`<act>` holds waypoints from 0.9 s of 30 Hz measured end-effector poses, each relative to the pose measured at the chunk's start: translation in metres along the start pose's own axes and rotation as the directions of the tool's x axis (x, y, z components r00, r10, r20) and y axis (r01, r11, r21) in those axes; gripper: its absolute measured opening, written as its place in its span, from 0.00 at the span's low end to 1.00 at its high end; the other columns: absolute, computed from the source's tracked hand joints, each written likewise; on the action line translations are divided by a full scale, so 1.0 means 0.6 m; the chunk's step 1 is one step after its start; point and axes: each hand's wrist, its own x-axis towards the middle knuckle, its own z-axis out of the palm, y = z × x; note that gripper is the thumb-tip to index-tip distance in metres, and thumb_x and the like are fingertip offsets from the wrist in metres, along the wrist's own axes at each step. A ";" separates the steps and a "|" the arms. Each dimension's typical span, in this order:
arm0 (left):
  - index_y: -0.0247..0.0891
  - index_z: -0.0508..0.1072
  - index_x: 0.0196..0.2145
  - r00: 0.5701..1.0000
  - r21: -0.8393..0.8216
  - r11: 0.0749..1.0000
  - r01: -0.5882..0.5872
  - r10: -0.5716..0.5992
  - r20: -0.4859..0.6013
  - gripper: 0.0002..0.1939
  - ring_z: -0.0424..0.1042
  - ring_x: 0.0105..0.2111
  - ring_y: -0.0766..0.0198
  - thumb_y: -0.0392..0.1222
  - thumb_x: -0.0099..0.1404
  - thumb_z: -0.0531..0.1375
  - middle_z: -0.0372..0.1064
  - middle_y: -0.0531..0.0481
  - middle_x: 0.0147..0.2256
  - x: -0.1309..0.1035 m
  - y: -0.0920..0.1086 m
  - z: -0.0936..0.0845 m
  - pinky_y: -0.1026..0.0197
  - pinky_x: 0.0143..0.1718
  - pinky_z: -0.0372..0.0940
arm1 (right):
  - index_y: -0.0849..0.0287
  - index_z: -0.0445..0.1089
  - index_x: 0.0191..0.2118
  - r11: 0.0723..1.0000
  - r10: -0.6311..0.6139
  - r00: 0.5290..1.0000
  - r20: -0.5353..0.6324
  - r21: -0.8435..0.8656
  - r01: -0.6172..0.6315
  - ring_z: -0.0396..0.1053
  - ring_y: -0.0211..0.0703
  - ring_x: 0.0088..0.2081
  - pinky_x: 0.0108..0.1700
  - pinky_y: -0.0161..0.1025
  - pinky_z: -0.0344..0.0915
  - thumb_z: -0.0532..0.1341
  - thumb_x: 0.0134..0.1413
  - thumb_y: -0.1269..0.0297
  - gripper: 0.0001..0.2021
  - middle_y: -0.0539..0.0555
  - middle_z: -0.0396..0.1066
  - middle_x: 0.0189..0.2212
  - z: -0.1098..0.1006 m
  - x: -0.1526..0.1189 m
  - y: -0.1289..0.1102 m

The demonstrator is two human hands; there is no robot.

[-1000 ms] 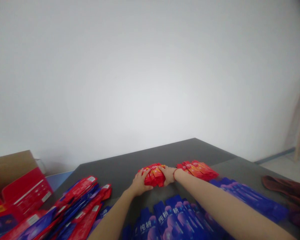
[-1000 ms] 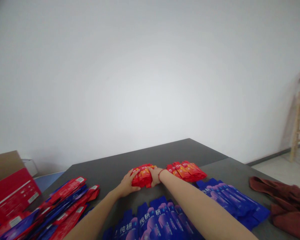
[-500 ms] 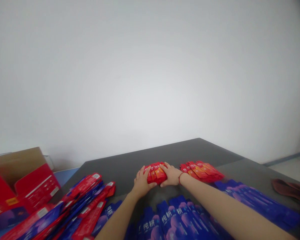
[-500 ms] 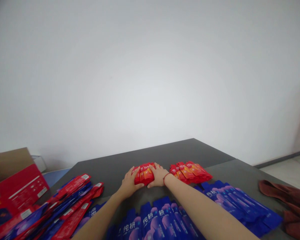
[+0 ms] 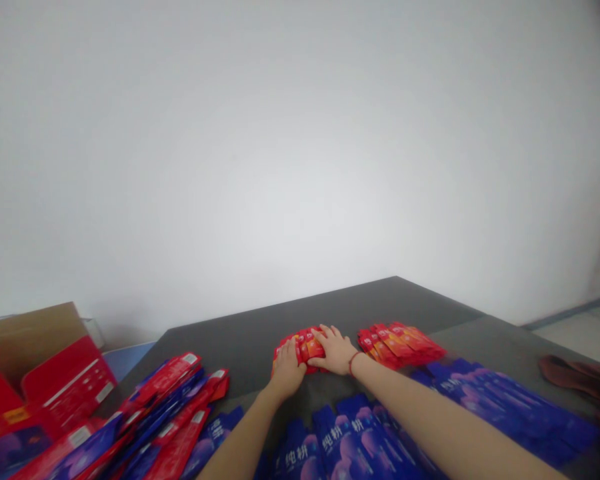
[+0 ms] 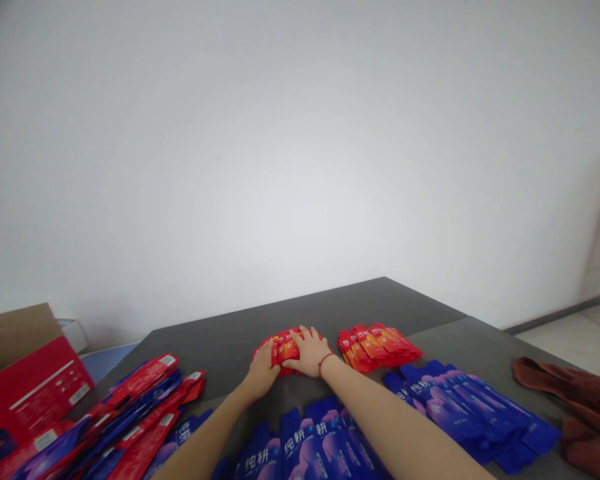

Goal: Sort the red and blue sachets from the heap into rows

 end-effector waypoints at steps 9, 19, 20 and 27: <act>0.23 0.49 0.64 1.000 0.036 0.999 -0.007 0.007 -0.016 0.36 0.41 0.66 0.57 0.39 0.59 0.47 0.42 0.39 0.66 -0.001 0.006 -0.003 0.60 0.64 0.36 | 0.58 0.48 0.66 0.995 -0.103 0.994 -0.034 -0.015 0.102 0.46 0.65 0.63 0.58 0.64 0.48 0.54 0.53 0.42 0.39 0.65 0.46 0.66 0.000 -0.004 -0.017; 0.34 0.52 0.63 0.972 -0.001 0.986 -0.167 0.165 -0.167 0.33 0.44 0.65 0.56 0.37 0.59 0.50 0.48 0.45 0.65 -0.029 0.039 -0.057 0.54 0.65 0.38 | 0.58 0.52 0.65 0.997 -0.080 0.994 0.069 0.006 0.080 0.50 0.56 0.63 0.63 0.46 0.47 0.65 0.40 0.41 0.48 0.60 0.51 0.64 -0.153 -0.082 0.171; 0.38 0.54 0.62 0.958 -0.015 0.970 -0.241 0.235 -0.162 0.31 0.45 0.65 0.59 0.37 0.61 0.49 0.49 0.49 0.65 -0.030 0.061 -0.060 0.58 0.65 0.39 | 0.61 0.52 0.65 1.000 -0.029 0.996 0.083 -0.001 0.029 0.50 0.58 0.63 0.63 0.47 0.47 0.67 0.37 0.42 0.51 0.63 0.50 0.64 -0.165 -0.095 0.201; 0.41 0.56 0.61 0.925 -0.094 0.922 -0.376 0.379 0.020 0.37 0.64 0.55 0.57 0.45 0.55 0.61 0.58 0.47 0.59 -0.007 0.245 -0.011 0.64 0.56 0.58 | 0.67 0.48 0.66 0.967 0.244 0.954 0.177 0.030 -0.253 0.54 0.62 0.62 0.61 0.50 0.52 0.65 0.34 0.38 0.56 0.68 0.53 0.63 -0.173 -0.143 0.318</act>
